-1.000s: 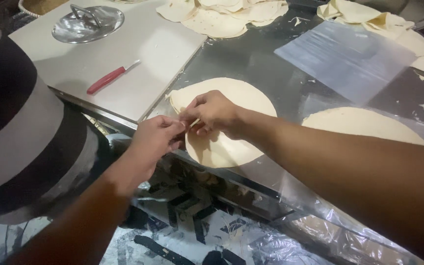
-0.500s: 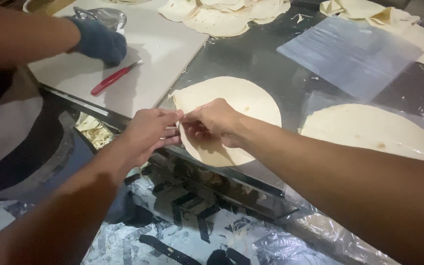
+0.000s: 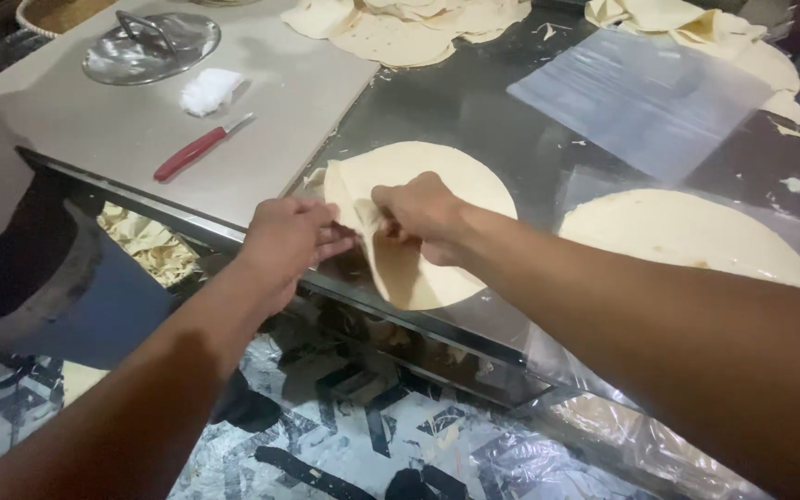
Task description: The person places flatbread into plastic bags by hand and stacks the bagged items on a table.
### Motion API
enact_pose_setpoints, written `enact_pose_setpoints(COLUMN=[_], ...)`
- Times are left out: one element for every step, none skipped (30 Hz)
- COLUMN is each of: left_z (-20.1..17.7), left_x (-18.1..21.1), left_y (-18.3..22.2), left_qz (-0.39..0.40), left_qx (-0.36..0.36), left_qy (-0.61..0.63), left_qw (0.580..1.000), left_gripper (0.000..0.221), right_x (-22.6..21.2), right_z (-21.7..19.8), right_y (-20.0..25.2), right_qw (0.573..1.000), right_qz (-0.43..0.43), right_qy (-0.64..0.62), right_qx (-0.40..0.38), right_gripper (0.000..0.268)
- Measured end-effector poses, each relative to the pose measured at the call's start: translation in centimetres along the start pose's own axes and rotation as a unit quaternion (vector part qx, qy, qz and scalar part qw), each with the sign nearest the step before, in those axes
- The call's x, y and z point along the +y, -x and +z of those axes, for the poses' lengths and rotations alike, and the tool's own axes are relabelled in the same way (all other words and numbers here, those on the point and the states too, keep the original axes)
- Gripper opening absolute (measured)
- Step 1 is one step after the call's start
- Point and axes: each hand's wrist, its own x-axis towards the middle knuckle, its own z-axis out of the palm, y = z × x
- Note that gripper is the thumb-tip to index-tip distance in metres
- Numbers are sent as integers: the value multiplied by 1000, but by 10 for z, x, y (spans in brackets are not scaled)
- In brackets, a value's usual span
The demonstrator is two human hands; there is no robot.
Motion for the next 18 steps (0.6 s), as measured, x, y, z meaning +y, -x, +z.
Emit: enact_pose_setpoints(left_z=[3,5,6,8,10,12,15,18,21,23,23,22,21,11,0,-11,-13,-15], left_x=[1,-1,-2,-4,-4,-4,-3,1,5,10,11,13,17,6,-7,-20,-19,-18], left_y=[2,-2,-5,-9,-12,-15,-19,-15,-10,-6,2,10,17,9,2,-6,2,9], left_qz=[-8,-8,-4,-1,0,1,2,3,-8,-19,-17,-38,-58,-54,-68,-82,-80,-121], left_qx=[-7,-9,-48,-87,-87,-115,-143,-146,-123,-100,-102,-77,-54,-57,-74,-91,-92,-60], left_qy=[53,53,129,203,203,219,234,233,229,225,224,240,256,255,291,326,325,349], left_qw=[999,998,991,975,975,969,962,962,966,969,969,967,963,964,951,937,938,927], left_gripper=[29,29,30,30,30,30,31,31,31,31,31,31,31,31,32,33,33,34], right_x=[12,11,11,10,-6,-22,-38,-34,-31,-27,-28,-29,-32,-38,-43,-47,-47,-46], right_z=[-10,-14,-18,-22,-11,0,10,4,-1,-7,-14,-21,-28,-38,-47,-55,-74,-93], right_y=[-19,-23,-28,-32,-8,17,42,35,28,21,22,23,24,28,32,37,33,30], right_qw=[999,999,1000,999,999,999,999,999,999,998,998,986,958,957,948,936,936,900], right_qz=[-19,-19,-13,-8,-9,-12,-16,-18,-42,-66,-68,-97,-126,-130,-112,-93,-94,-102], right_qy=[-24,-24,-8,9,9,-4,-19,-20,-6,8,8,116,223,223,234,245,244,304], right_qx=[11,14,26,38,39,35,32,34,19,3,5,66,127,131,183,235,236,294], right_gripper=[13,13,15,21,21,32,46,46,42,41,41,41,41,41,43,44,44,47])
